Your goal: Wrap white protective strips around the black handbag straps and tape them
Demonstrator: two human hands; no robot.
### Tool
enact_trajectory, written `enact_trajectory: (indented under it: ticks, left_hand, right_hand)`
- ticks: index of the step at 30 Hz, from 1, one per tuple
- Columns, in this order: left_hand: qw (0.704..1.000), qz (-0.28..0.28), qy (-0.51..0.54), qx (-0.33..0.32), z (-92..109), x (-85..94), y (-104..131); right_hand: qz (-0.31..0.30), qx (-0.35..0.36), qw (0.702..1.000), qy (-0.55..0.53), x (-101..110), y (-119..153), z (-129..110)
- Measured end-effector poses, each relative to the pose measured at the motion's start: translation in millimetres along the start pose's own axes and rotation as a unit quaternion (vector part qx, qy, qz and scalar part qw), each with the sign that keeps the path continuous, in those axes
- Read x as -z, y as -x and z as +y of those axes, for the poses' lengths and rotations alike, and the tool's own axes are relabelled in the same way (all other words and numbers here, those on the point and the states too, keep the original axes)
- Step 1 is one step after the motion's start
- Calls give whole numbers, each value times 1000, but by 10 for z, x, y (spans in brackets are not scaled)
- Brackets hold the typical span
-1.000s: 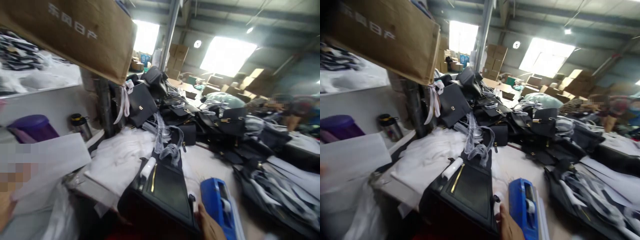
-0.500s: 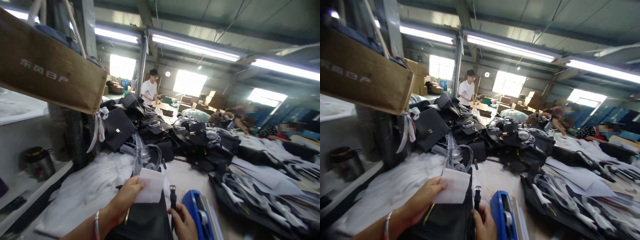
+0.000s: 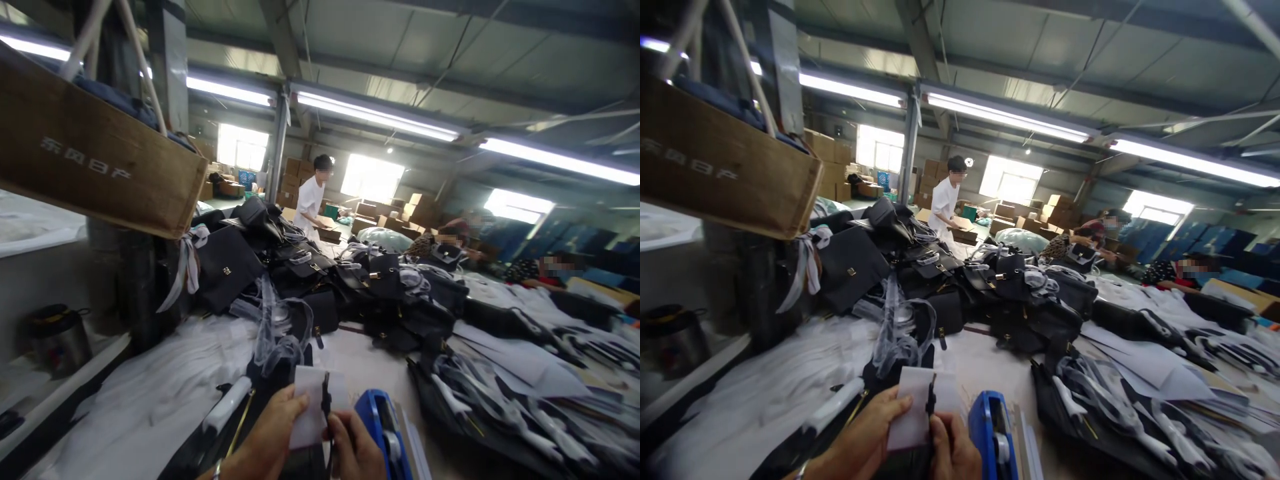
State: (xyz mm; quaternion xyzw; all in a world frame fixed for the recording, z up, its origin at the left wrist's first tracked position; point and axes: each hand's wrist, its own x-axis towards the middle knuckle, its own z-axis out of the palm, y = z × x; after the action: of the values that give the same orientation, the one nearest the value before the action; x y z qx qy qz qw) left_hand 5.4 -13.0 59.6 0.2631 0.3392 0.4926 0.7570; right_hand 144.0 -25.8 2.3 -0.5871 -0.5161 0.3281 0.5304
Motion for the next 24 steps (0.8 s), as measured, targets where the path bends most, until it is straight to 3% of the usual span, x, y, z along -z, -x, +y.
enact_trajectory:
  ticks: [5, 11, 16, 20, 24]
  left_hand:
    - [1000, -18, -22, -7, -6, -61, -48]
    - [997, -12, -68, -16, 3, -43, -32]
    - [999, 13, 26, -36, -122, 32, -33]
    - [991, 41, 98, -80, -221, -36, -71]
    - [992, 40, 116, -34, -391, -147, -68]
  right_hand:
    - [-8, -62, 984, -166, -1, -97, -74]
    - [-18, -75, 980, -182, 85, -115, -140]
    - [-10, -91, 971, -219, 147, -96, 35]
    - [23, -114, 935, -336, 53, -40, 210]
    - [15, -107, 929, -355, 17, -9, 247]
